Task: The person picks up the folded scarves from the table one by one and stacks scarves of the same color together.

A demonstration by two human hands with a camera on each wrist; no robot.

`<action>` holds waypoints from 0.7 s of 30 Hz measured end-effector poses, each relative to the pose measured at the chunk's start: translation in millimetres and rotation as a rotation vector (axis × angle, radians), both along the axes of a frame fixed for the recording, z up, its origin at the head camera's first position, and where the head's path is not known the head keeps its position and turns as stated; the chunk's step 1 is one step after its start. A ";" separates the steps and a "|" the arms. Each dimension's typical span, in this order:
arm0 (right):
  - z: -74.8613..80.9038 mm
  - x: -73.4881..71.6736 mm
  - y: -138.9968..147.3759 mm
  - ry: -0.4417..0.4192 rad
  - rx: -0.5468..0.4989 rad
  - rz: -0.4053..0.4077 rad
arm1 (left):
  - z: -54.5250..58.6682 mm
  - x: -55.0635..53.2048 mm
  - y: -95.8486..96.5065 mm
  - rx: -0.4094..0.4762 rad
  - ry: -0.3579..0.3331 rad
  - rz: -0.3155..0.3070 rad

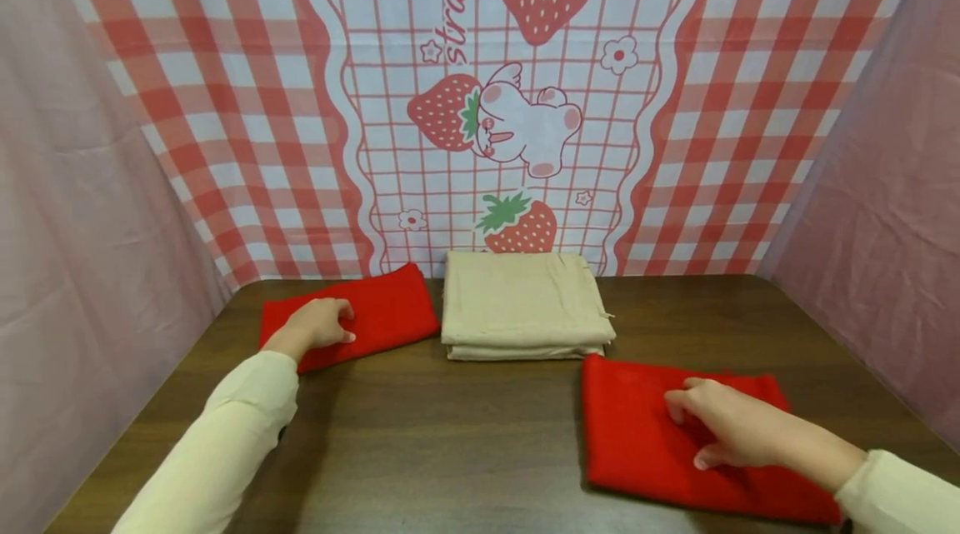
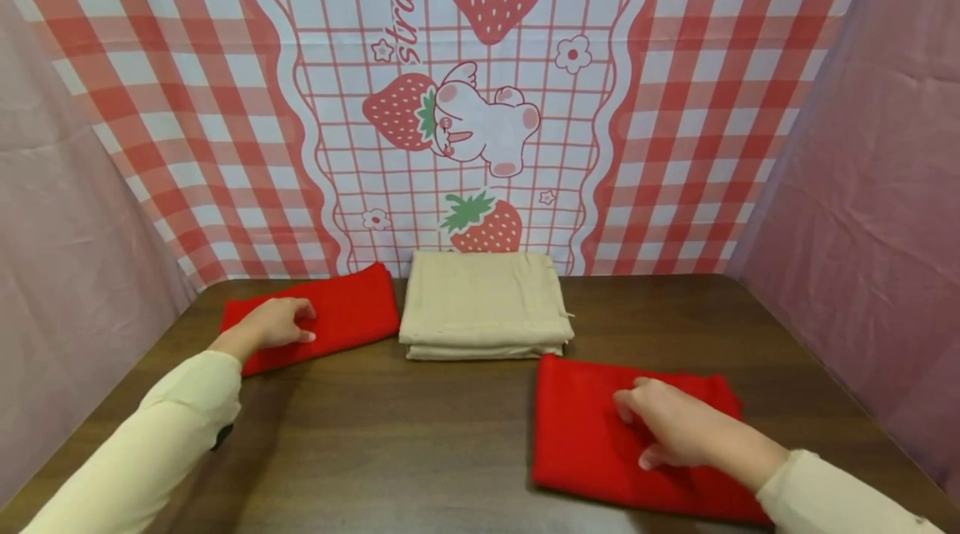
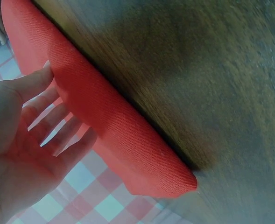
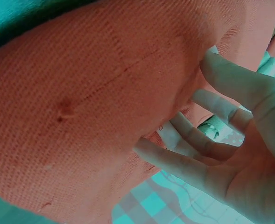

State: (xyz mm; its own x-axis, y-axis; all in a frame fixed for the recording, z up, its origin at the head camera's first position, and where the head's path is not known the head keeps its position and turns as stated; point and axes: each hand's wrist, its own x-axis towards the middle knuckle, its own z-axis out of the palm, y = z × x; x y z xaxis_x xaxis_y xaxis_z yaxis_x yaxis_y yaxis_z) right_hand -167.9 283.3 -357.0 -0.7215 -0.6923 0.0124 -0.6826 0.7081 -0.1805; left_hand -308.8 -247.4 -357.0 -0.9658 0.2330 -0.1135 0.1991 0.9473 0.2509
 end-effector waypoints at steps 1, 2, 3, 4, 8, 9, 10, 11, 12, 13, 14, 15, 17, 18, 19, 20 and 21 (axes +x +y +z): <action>0.3 -0.3 -1.2 0.001 0.002 0.002 | 0.5 0.0 -0.1 -0.001 0.000 0.000; 0.7 -0.4 -2.4 0.002 0.002 0.006 | 0.9 0.1 0.0 -0.001 -0.003 -0.002; 1.2 -0.4 -3.7 -0.006 0.003 0.007 | 1.3 0.3 0.0 0.003 -0.007 0.002; 1.5 -0.3 -5.0 -0.012 0.005 0.006 | 1.5 0.3 0.0 0.005 -0.011 0.004; 2.6 0.4 -10.8 -0.041 0.017 -0.007 | 1.2 0.9 0.5 0.010 -0.022 0.008; 2.8 0.4 -12.4 -0.048 0.021 -0.010 | 1.3 1.1 0.3 0.011 -0.024 0.010; 3.0 0.4 -14.1 -0.054 0.025 -0.012 | 1.0 1.2 0.4 0.011 -0.024 0.009; 3.2 0.3 -15.7 -0.053 0.026 -0.010 | 0.8 1.3 0.4 0.009 -0.024 0.008; 3.5 0.2 -17.3 -0.056 0.026 -0.010 | 1.0 1.6 0.3 0.008 -0.022 0.007; 3.7 0.1 -18.9 -0.059 0.025 -0.010 | 0.8 1.6 0.3 0.007 -0.021 0.006; 4.0 0.0 -20.4 -0.059 0.023 -0.007 | 0.8 1.7 0.3 0.007 -0.021 0.007; 4.3 -0.2 -21.8 -0.057 0.022 -0.004 | 1.0 1.8 0.1 0.007 -0.022 0.008; 4.7 -0.3 -24.4 -0.056 0.021 -0.003 | 1.1 1.8 0.1 0.007 -0.022 0.008; 4.9 -0.4 -25.6 -0.057 0.023 -0.003 | 1.2 1.8 0.3 0.008 -0.023 0.008; 5.1 -0.5 -26.7 -0.054 0.024 -0.002 | 1.0 1.7 0.4 0.008 -0.022 0.009; 5.2 -0.7 -27.7 -0.053 0.024 0.000 | 1.0 1.6 0.4 0.009 -0.022 0.009; 5.3 -0.8 -28.6 -0.050 0.024 0.003 | 1.0 1.5 0.3 0.009 -0.020 0.008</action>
State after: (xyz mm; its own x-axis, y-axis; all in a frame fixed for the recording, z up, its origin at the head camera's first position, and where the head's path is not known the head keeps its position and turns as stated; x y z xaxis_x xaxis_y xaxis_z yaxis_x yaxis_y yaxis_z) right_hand -168.6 254.7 -351.7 -0.7189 -0.6939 -0.0403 -0.6751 0.7109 -0.1970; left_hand -307.3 -247.1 -356.0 -0.9652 0.2266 -0.1304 0.1866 0.9464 0.2636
